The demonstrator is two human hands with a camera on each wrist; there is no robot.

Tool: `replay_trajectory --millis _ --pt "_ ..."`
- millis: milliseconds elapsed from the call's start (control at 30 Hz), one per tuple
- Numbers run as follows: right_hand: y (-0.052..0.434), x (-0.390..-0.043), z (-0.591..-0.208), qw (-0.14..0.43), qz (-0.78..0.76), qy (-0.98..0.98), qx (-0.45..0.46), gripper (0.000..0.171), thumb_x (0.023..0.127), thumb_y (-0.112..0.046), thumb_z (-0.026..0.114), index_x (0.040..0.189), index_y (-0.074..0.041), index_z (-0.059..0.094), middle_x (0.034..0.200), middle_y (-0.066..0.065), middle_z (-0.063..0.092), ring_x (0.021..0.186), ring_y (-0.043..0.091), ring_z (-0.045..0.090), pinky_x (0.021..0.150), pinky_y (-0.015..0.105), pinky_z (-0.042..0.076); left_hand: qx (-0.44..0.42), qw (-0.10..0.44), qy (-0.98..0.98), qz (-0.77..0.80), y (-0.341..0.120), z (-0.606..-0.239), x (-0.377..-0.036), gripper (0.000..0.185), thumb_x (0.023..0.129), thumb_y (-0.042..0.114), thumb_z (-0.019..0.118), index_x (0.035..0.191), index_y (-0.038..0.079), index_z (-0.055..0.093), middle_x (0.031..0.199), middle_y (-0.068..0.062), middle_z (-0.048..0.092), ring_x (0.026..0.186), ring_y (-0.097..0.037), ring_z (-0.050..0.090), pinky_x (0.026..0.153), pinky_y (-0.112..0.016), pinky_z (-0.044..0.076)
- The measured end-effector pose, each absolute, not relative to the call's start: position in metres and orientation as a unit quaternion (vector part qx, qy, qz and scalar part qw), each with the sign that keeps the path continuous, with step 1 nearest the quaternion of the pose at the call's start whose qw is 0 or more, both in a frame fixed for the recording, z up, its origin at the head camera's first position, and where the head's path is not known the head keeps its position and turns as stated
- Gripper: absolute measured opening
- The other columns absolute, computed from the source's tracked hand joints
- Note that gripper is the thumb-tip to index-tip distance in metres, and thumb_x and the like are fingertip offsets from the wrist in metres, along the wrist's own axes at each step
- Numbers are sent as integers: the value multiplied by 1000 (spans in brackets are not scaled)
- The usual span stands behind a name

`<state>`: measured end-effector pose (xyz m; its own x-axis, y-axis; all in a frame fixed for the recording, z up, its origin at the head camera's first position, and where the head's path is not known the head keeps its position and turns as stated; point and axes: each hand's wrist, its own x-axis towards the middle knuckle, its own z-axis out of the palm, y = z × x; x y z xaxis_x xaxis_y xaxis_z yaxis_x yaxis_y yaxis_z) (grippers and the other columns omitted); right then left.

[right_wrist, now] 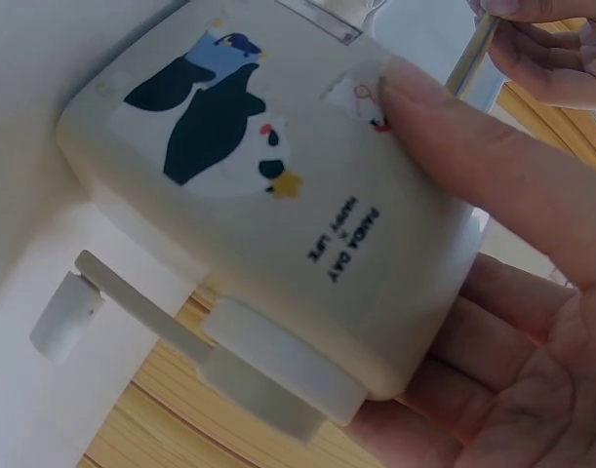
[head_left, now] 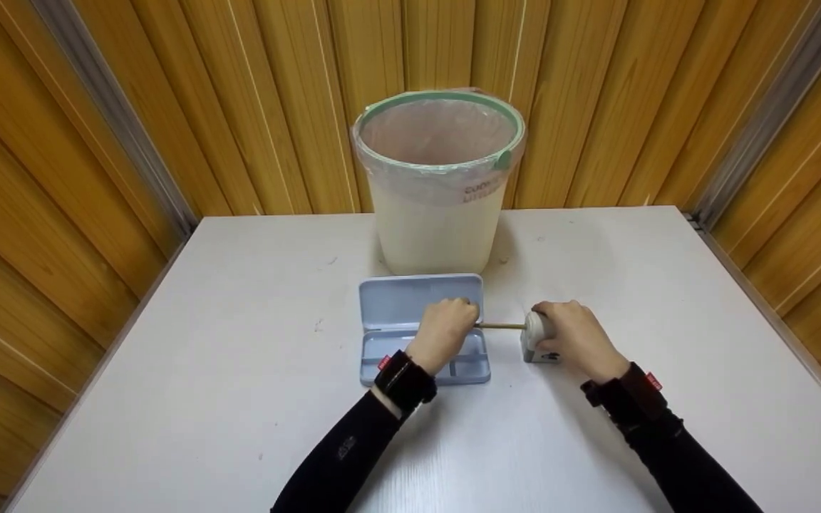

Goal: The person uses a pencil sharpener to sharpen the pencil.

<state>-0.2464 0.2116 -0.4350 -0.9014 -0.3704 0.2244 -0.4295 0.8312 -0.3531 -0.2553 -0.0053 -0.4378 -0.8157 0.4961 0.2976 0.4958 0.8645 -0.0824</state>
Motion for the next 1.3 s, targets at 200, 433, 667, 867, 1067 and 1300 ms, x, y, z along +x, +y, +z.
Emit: replay_trajectory --millis 200,433,667,867,1067,1300 --pt "208 -244 -436 86 194 -949 234 48 64 -1 87 107 7 67 97 21 73 88 37 69 80 52 55 -281 172 -944 8 2 -439 -251 6 84 8 72 82 14 72 80 2 70 68 -16 69 51 -28 56" --pt "207 -243 -436 89 184 -951 233 49 63 -3 88 107 7 68 95 20 73 86 37 68 79 52 54 -282 166 -945 -5 3 -438 -252 5 84 8 72 83 12 71 81 1 70 69 -17 69 52 -29 56" --pt "207 -243 -434 82 197 -951 223 50 62 -4 88 107 6 68 96 19 73 87 38 67 80 53 53 -274 134 -951 -40 5 -431 -252 9 81 16 79 81 12 71 83 0 71 72 -19 70 55 -31 57" --pt "209 -243 -433 77 209 -949 224 50 62 -3 88 107 6 68 97 19 73 87 36 67 79 52 53 -287 105 -951 -54 20 -420 -250 32 78 37 82 93 12 69 90 0 69 78 -19 70 62 -31 57" --pt "220 -246 -426 36 203 -952 227 72 60 2 87 127 5 61 118 26 67 104 44 64 87 57 52 -298 106 -947 -63 38 -419 -247 40 80 34 80 111 13 69 102 1 70 91 -15 69 70 -27 58" --pt "243 -249 -416 -5 160 -970 180 70 58 1 88 123 5 61 113 28 68 98 46 65 71 57 55 -325 136 -934 -65 57 -430 -245 53 81 35 80 125 11 63 122 -1 68 109 -13 66 87 -22 56"
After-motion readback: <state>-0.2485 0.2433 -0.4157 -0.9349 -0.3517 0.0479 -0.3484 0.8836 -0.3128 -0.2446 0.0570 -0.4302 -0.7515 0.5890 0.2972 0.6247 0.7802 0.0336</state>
